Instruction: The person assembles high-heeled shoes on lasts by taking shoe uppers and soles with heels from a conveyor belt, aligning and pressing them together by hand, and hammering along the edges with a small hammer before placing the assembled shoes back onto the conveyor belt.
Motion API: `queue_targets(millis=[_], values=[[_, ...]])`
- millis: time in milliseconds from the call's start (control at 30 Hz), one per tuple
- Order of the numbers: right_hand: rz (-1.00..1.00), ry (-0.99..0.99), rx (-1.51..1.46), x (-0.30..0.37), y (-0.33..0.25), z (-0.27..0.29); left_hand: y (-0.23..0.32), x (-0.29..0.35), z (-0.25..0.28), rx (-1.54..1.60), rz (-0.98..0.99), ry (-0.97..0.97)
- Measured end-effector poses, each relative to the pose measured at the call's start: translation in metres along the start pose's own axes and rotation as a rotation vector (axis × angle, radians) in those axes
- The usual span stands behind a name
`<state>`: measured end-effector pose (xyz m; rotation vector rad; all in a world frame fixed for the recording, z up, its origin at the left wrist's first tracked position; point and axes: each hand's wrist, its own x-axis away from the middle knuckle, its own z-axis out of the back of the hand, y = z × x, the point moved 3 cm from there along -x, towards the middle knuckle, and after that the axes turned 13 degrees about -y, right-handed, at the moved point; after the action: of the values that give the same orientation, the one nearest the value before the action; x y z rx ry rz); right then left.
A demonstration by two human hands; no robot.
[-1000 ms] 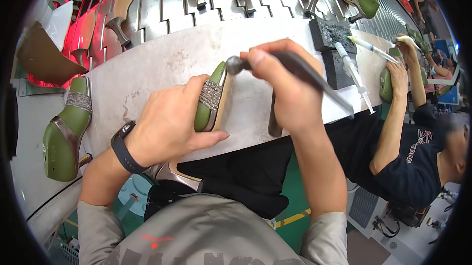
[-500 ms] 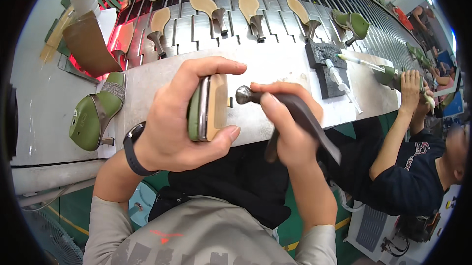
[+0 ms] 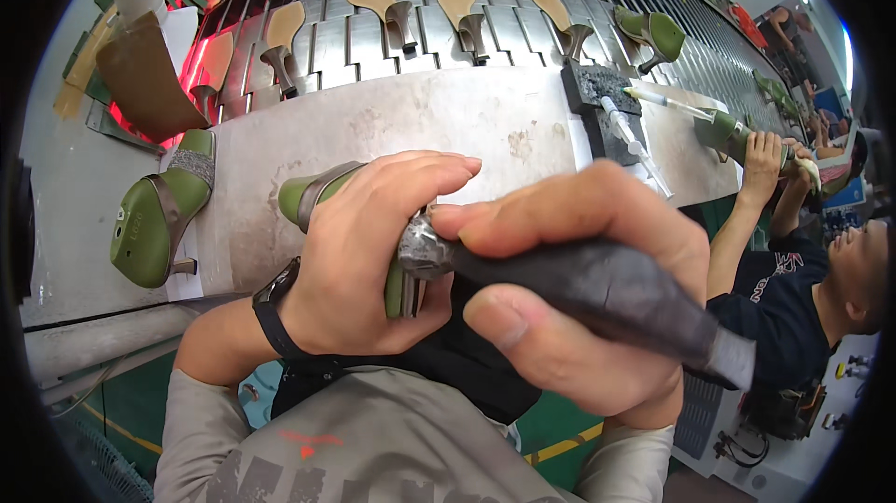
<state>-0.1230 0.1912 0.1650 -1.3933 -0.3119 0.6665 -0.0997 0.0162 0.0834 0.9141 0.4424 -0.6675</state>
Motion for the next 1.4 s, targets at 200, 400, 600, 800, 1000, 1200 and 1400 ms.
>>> queue_targets(millis=[200,400,600,800,1000,1200,1400], values=[[0.011,-0.415,-0.209,0.014,0.033,0.006,0.01,0.059,-0.014,-0.122,-0.067,-0.039],[-0.179,-0.166,-0.403,0.064,0.123,-0.035,-0.04,0.127,-0.046,-0.628,0.14,0.123],[-0.214,-0.16,-0.37,0.051,0.132,-0.031,-0.049,0.131,-0.053,-0.708,0.167,0.177],[-0.127,-0.134,-0.267,0.015,0.111,-0.013,-0.046,0.131,-0.055,-0.666,0.194,0.204],[-0.17,-0.38,0.054,-0.028,0.108,-0.023,-0.048,0.132,-0.059,-0.659,0.202,0.194],[0.229,-0.707,0.221,-0.035,0.106,-0.026,-0.047,0.137,-0.054,-0.665,0.225,0.171],[0.246,-0.591,0.291,-0.017,0.1,-0.04,-0.046,0.136,-0.054,-0.631,0.214,0.165]])
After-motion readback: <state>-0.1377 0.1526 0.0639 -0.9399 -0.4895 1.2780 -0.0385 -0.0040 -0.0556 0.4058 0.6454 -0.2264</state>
